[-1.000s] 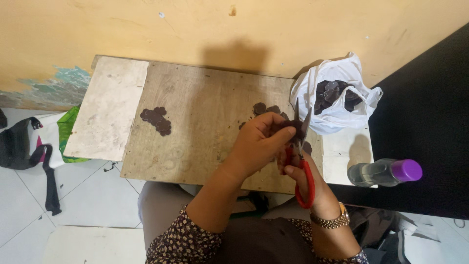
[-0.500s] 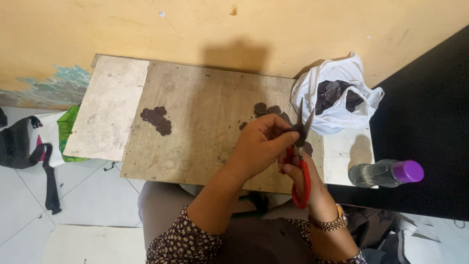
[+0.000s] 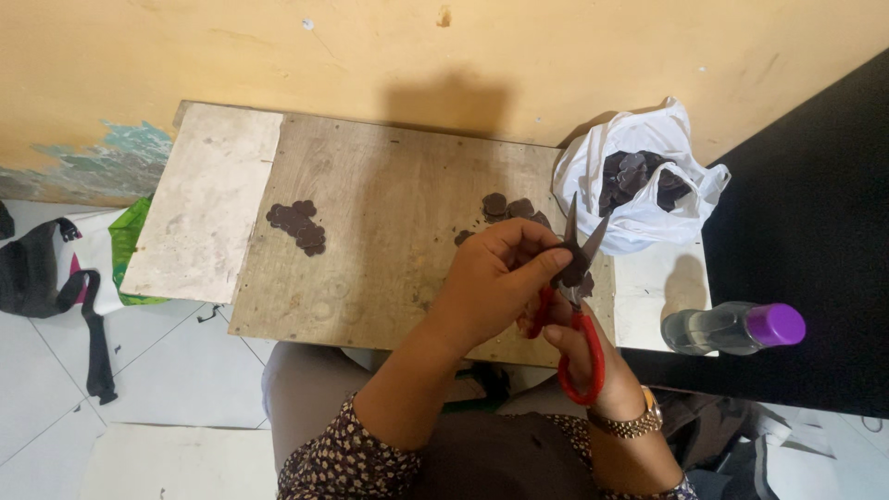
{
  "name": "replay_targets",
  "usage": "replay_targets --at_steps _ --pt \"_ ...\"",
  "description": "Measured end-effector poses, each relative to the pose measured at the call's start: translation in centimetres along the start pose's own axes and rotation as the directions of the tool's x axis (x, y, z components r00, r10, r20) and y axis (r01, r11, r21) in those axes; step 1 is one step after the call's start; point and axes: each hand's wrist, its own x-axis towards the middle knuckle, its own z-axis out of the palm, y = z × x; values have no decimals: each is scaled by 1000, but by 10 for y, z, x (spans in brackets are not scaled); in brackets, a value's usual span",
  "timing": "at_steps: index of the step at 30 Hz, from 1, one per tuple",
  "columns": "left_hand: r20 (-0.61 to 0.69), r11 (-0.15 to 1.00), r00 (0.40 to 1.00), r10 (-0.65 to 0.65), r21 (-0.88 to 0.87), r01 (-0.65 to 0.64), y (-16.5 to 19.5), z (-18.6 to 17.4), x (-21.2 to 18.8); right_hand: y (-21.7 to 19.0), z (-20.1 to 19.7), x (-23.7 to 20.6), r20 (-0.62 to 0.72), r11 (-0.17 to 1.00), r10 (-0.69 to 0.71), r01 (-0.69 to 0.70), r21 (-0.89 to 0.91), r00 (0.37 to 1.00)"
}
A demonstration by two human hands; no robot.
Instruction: The person uses red-handled scissors to trim dark brown leather pieces into small, rounded shapes on a wooden board. They rotate each piece while cutting and place finished pieces into a white bag on the table.
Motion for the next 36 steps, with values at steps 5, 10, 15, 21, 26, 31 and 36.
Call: replay_targets --at_steps 5,10,15,21,26,31,36 --pt "-25 1000 1000 -14 1 14 1 1 -1 -11 5 -2 1 999 -28 28 35 1000" --pt "-11 1000 1000 26 4 -26 0 0 0 -10 -1 -2 32 1000 -25 25 11 999" --pt "-10 998 1000 15 -53 -15 1 5 0 8 -6 4 -33 999 -12 10 -53 999" --pt "-3 985 1000 3 -171 -3 2 23 -1 28 -17 -2 -74 989 -97 89 -116 992" --pt "4 980 999 47 -195 -45 1 31 -2 45 -23 -9 -151 997 21 -9 80 988" --pt "-28 989 998 55 -135 -58 -1 30 -3 47 -27 -11 -90 997 26 -19 73 996" --pt "-42 989 998 44 -140 -50 -1 28 -1 30 -15 -4 -136 1000 23 -25 -14 990"
